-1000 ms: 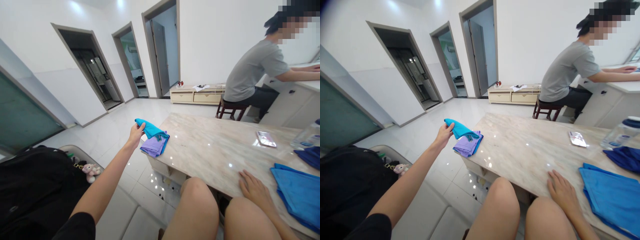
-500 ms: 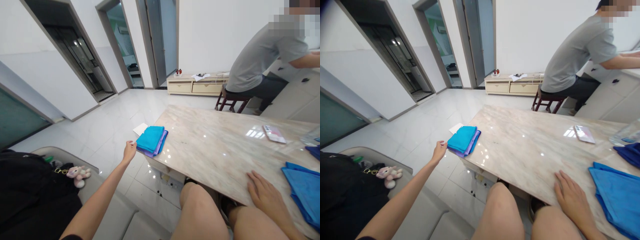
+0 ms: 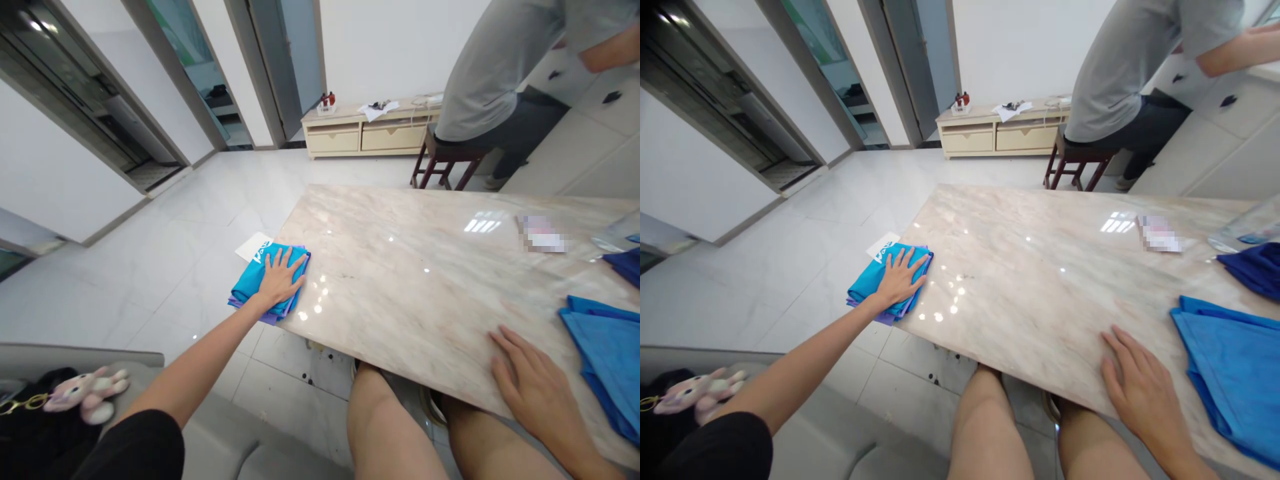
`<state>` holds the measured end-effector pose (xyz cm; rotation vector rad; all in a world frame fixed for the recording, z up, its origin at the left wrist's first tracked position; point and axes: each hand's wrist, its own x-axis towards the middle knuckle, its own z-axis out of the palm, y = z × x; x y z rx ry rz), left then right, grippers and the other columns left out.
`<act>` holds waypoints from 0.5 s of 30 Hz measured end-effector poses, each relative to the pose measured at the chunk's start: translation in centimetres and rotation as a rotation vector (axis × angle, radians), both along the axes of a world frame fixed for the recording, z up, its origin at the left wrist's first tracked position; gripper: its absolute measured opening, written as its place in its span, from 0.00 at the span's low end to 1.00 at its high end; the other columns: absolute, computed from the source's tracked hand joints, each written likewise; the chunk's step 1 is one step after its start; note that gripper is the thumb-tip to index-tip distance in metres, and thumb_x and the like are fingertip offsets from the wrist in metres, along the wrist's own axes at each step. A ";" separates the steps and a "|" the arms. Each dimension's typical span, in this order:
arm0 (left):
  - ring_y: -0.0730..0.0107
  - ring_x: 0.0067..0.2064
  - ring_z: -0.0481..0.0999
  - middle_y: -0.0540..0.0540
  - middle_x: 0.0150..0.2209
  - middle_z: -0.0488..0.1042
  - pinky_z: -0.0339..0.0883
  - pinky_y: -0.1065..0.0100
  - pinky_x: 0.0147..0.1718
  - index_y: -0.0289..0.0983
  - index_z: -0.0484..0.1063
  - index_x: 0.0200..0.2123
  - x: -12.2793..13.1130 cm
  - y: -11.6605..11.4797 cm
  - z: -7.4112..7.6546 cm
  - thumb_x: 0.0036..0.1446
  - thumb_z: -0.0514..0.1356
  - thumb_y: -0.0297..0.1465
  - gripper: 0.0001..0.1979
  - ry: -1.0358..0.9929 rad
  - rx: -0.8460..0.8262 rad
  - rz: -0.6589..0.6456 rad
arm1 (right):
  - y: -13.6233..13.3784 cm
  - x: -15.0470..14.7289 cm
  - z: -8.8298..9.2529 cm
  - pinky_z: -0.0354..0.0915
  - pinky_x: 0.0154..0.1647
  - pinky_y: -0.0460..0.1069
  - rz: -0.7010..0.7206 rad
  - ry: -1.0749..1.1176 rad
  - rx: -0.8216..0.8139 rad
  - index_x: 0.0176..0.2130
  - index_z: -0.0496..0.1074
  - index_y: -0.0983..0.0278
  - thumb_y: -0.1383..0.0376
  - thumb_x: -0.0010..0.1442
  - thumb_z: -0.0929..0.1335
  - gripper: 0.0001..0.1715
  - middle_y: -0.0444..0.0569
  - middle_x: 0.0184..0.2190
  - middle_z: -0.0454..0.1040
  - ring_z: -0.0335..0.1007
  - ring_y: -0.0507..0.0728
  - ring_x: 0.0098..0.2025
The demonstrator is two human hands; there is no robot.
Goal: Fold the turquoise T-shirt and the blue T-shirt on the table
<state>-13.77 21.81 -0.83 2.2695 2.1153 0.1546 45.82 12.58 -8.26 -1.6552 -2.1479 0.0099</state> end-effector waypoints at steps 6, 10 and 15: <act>0.34 0.82 0.47 0.40 0.81 0.54 0.32 0.30 0.77 0.51 0.64 0.78 -0.7 0.4 0.9 0.71 0.58 0.45 0.34 0.022 0.039 0.024 | 0.0 -0.3 0.4 0.66 0.69 0.70 -0.014 0.009 -0.033 0.66 0.73 0.63 0.53 0.71 0.60 0.33 0.62 0.69 0.73 0.72 0.73 0.67; 0.34 0.81 0.50 0.32 0.78 0.60 0.31 0.28 0.76 0.41 0.69 0.74 3.8 -1.7 3.3 0.67 0.60 0.38 0.33 -0.131 0.022 0.180 | 0.5 -0.9 -0.1 0.68 0.67 0.68 -0.022 0.014 0.029 0.64 0.75 0.65 0.54 0.74 0.58 0.31 0.63 0.67 0.74 0.73 0.71 0.66; 0.40 0.71 0.73 0.33 0.63 0.80 0.56 0.44 0.77 0.40 0.84 0.57 15.7 -12.9 5.7 0.71 0.53 0.47 0.27 -0.978 -0.358 0.115 | 0.3 -2.1 -0.3 0.62 0.74 0.69 -0.024 0.128 -0.004 0.63 0.77 0.68 0.53 0.73 0.58 0.34 0.65 0.69 0.73 0.69 0.71 0.71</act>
